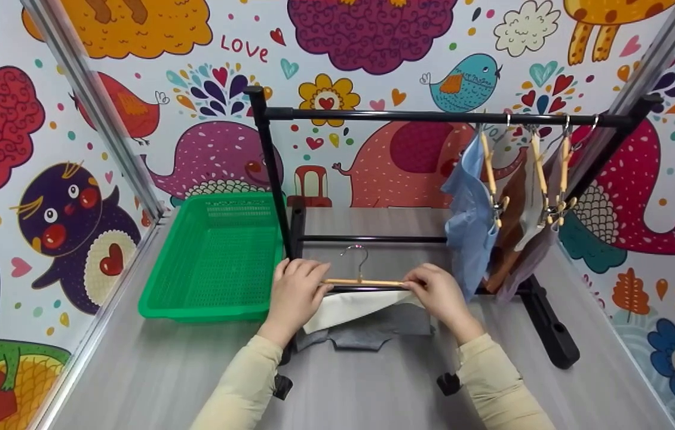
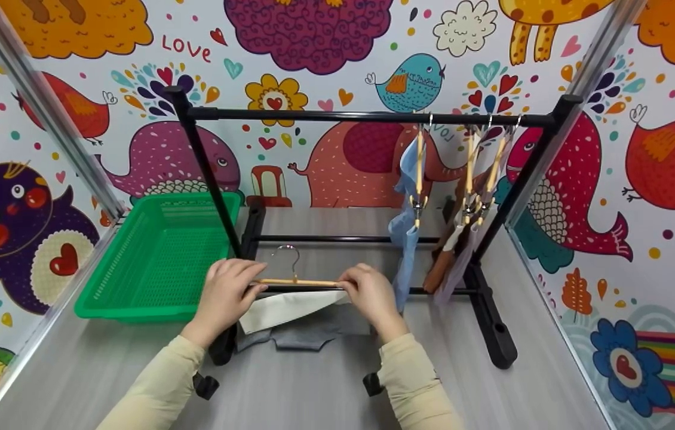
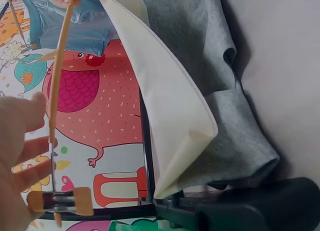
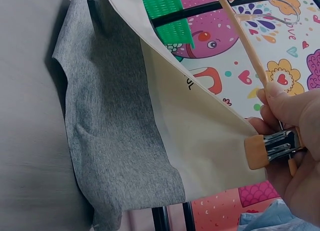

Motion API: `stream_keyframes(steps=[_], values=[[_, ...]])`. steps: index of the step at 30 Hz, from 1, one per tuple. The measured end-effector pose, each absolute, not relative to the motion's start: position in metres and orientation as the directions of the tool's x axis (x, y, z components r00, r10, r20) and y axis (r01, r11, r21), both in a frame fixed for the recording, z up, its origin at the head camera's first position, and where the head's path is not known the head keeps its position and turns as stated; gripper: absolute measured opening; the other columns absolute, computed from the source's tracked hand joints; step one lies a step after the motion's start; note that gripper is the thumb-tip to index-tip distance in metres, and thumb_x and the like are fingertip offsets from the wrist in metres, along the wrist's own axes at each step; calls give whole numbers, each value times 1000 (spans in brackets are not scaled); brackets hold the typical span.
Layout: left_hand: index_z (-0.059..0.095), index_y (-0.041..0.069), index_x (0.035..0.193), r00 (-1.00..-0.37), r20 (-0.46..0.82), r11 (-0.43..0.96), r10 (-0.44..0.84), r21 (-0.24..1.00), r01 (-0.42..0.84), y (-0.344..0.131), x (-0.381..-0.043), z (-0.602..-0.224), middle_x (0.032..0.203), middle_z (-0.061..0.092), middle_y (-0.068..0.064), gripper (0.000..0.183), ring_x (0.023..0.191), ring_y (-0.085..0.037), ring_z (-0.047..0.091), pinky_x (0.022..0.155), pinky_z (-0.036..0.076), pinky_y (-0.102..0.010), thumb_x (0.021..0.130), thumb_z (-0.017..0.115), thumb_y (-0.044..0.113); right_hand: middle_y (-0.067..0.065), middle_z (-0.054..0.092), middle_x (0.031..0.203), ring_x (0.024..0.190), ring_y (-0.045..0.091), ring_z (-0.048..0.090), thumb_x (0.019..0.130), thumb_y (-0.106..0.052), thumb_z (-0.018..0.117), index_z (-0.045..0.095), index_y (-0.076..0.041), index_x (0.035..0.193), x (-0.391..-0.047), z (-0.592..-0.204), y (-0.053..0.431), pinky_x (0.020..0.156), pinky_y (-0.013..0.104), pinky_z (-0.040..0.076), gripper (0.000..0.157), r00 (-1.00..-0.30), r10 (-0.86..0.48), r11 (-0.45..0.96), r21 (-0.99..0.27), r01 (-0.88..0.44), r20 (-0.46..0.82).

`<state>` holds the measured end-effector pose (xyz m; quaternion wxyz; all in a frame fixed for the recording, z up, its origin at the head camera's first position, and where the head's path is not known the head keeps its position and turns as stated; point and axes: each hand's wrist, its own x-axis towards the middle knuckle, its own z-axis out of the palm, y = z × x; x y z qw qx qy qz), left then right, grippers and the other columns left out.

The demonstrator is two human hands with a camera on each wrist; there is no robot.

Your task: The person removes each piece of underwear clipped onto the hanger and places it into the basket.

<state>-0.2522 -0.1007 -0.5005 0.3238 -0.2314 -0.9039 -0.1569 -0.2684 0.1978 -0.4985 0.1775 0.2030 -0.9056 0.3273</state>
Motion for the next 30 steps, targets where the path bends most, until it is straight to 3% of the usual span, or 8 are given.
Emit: stream_keyframes(steps=[10,19,30], values=[[75,15,110,-696,654,854,295,146,499,-99,-251,-503,104,72,-2,29,101,-25,61,102,36,-58,85,78,29,-6,64,82,74,12,61,84,-14,78,73,-15,80,-267,-498,197,69,35,51,6,-856,-259,707,-516,-484,448],[77,16,88,-677,681,856,279,142,496,-97,-252,-505,84,70,0,14,83,-23,61,87,43,-49,84,78,30,-5,64,83,75,15,61,85,-16,77,75,-13,82,-266,-498,199,69,37,51,5,-845,-278,685,-523,-508,458],[77,18,83,-653,710,852,262,148,502,-97,-252,-505,79,69,2,11,74,-21,59,81,42,-45,83,78,29,-6,63,82,72,13,59,84,-16,77,74,-14,81,-266,-499,200,67,35,50,5,-838,-279,683,-516,-516,468]])
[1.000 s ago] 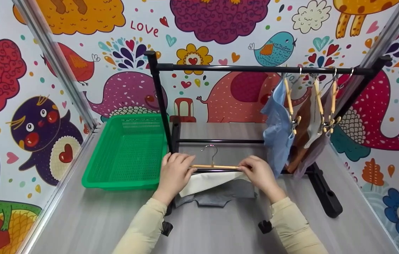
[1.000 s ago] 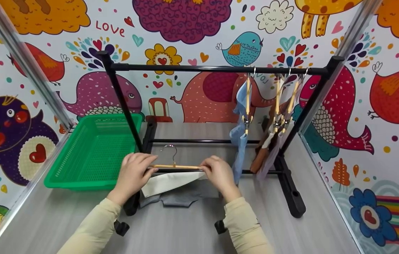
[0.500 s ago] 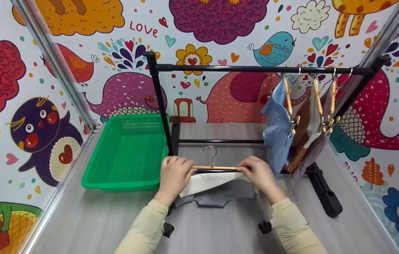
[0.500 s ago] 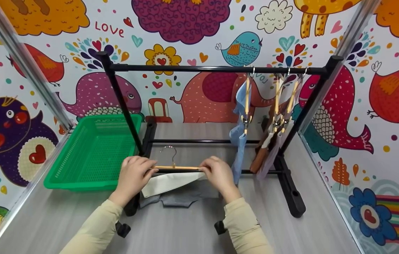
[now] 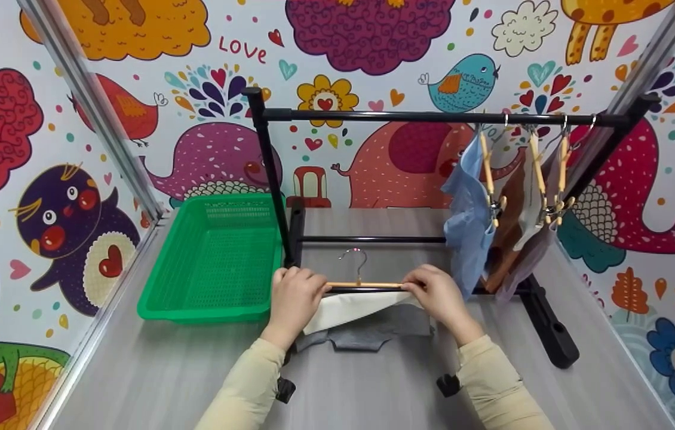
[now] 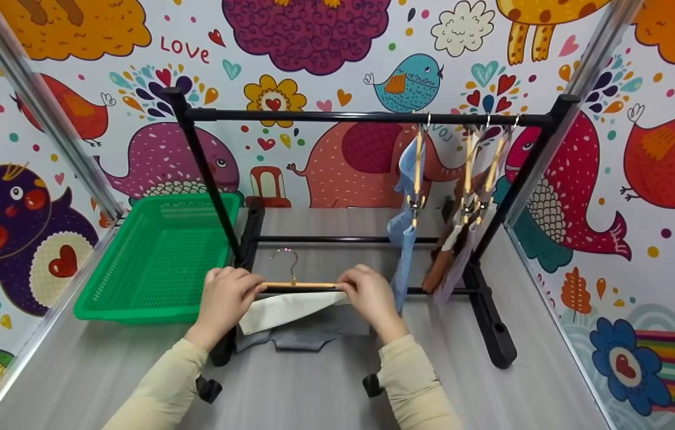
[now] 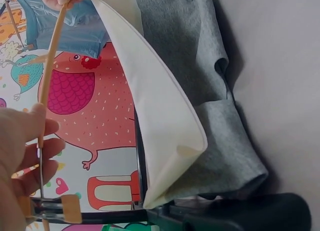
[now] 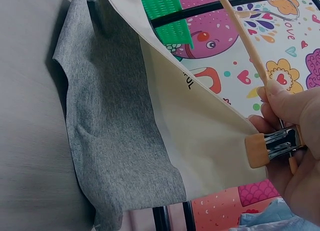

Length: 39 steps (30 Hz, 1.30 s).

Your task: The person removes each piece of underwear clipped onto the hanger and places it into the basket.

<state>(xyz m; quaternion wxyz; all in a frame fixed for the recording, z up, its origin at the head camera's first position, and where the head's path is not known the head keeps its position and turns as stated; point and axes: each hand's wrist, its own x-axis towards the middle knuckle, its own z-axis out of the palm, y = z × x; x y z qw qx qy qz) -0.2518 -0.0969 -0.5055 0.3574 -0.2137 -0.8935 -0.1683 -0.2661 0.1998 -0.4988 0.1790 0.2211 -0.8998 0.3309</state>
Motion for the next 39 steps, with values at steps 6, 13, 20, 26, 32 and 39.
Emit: stream_keyframes(steps=[6,13,20,26,32,39], values=[[77,18,83,-642,723,851,256,147,505,-96,-252,-507,77,68,2,10,72,-21,58,80,42,-45,82,79,28,-6,63,82,73,12,59,84,-14,78,73,-14,81,-266,-500,200,67,34,51,5,-836,-278,677,-522,-519,473],[77,17,82,-635,734,847,242,160,508,-96,-253,-509,75,67,1,10,70,-21,58,80,42,-46,81,81,27,-6,63,82,73,10,59,84,-12,78,74,-15,82,-267,-500,200,66,32,51,5,-842,-279,672,-533,-514,461],[77,17,80,-626,743,849,236,157,505,-96,-254,-511,72,65,1,10,68,-21,57,78,42,-46,79,82,25,-6,62,85,75,10,59,85,-14,78,74,-15,87,-266,-493,201,69,33,51,4,-853,-287,684,-530,-501,437],[77,17,80,-639,735,855,229,162,493,-98,-253,-513,72,65,1,11,68,-21,57,79,42,-46,79,83,27,0,65,95,83,16,64,84,-12,79,71,-9,109,-264,-485,205,72,37,54,26,-839,-305,636,-559,-531,450],[77,16,81,-663,714,863,223,171,475,-100,-253,-514,73,65,0,12,69,-21,57,80,42,-46,81,81,28,3,67,103,89,22,65,81,-12,82,69,-8,116,-264,-480,212,76,42,54,37,-793,-347,609,-523,-596,500],[77,16,81,-688,693,868,217,186,461,-102,-250,-514,73,65,0,14,71,-22,57,83,42,-48,83,78,29,5,68,112,102,24,61,78,-18,86,68,-8,123,-263,-479,222,89,44,49,49,-758,-388,628,-452,-634,524]])
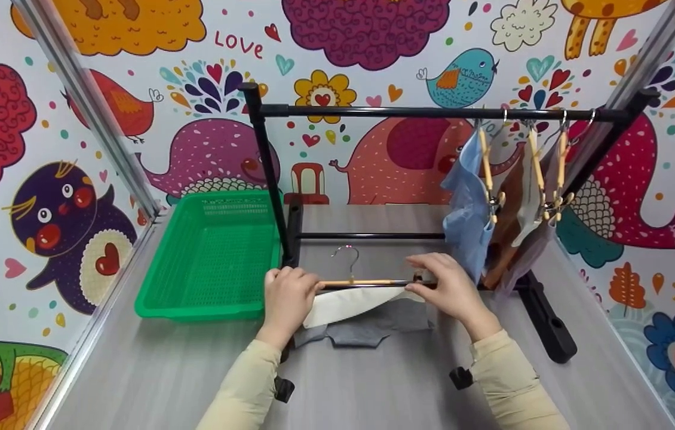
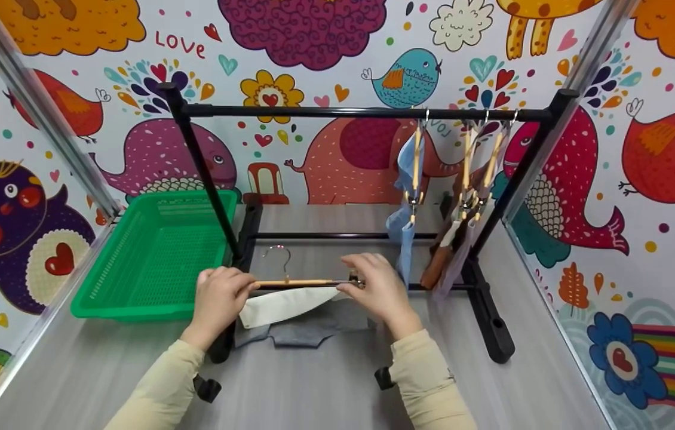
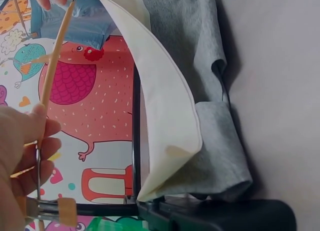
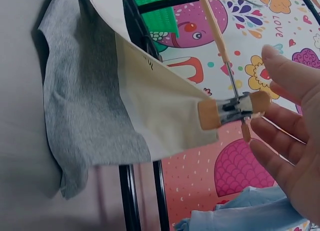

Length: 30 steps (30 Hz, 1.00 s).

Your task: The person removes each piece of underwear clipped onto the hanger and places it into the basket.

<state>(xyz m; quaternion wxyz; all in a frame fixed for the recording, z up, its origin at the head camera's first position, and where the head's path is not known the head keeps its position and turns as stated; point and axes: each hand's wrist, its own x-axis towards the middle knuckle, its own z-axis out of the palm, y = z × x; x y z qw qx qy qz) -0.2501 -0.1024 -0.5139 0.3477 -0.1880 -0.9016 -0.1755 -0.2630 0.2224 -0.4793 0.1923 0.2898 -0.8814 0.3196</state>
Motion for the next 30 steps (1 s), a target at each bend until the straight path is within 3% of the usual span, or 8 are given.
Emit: stream_keyframes(steps=[12,30], values=[[77,17,81,-689,696,865,204,201,459,-106,-249,-518,75,66,0,13,73,-22,58,82,41,-49,83,78,29,5,69,106,100,26,62,73,-18,88,66,-5,125,-263,-485,231,87,45,49,58,-763,-410,671,-402,-623,499],[76,15,80,-673,712,853,201,210,477,-107,-249,-523,75,66,0,13,72,-22,58,81,41,-49,81,80,28,2,69,96,89,20,64,77,-17,85,73,-8,102,-261,-489,226,76,37,53,29,-738,-415,710,-318,-628,531]])
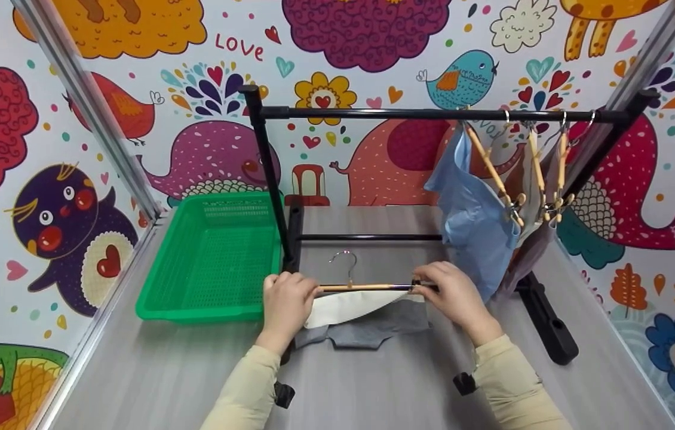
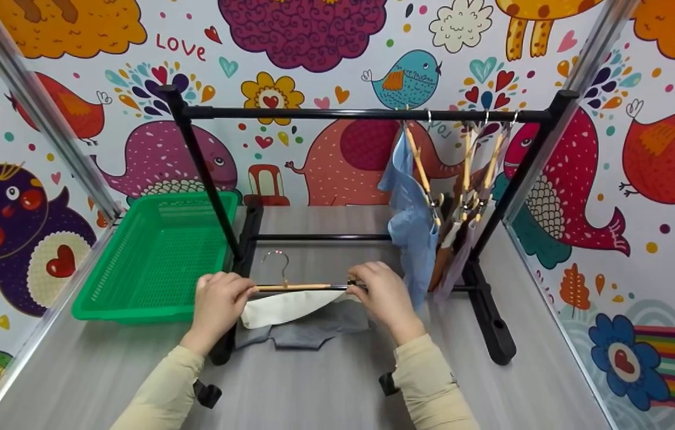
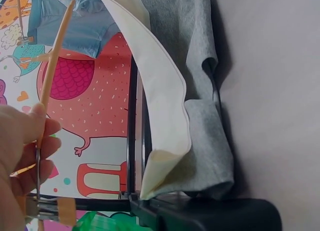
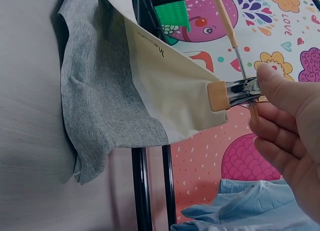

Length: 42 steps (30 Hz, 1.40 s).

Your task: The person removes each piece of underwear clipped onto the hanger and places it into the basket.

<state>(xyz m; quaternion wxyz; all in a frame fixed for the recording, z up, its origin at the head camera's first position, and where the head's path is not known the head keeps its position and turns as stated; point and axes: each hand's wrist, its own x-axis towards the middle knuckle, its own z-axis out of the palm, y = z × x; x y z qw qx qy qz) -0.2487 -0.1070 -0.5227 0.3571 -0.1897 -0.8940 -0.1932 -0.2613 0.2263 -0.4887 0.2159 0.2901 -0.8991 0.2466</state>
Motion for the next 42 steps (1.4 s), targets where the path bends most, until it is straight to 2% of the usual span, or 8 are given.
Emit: stream_keyframes(steps=[20,32,42], values=[[76,15,80,-685,703,862,192,213,460,-106,-247,-522,76,67,0,15,73,-22,59,84,41,-49,82,79,30,0,67,89,85,21,62,73,-16,85,70,-11,93,-264,-491,224,74,40,51,26,-633,-428,676,-237,-698,645],[77,16,82,-689,700,863,186,219,456,-104,-248,-518,77,67,1,13,74,-21,58,85,40,-49,83,79,28,1,66,89,86,22,61,77,-11,83,69,-11,93,-265,-486,223,75,42,51,22,-648,-403,697,-243,-675,647],[76,15,81,-683,706,866,186,211,454,-103,-249,-517,77,67,1,13,75,-21,59,83,41,-49,83,79,28,2,65,92,87,23,59,78,-10,83,68,-10,98,-264,-487,224,75,40,50,25,-660,-405,698,-253,-670,633]])
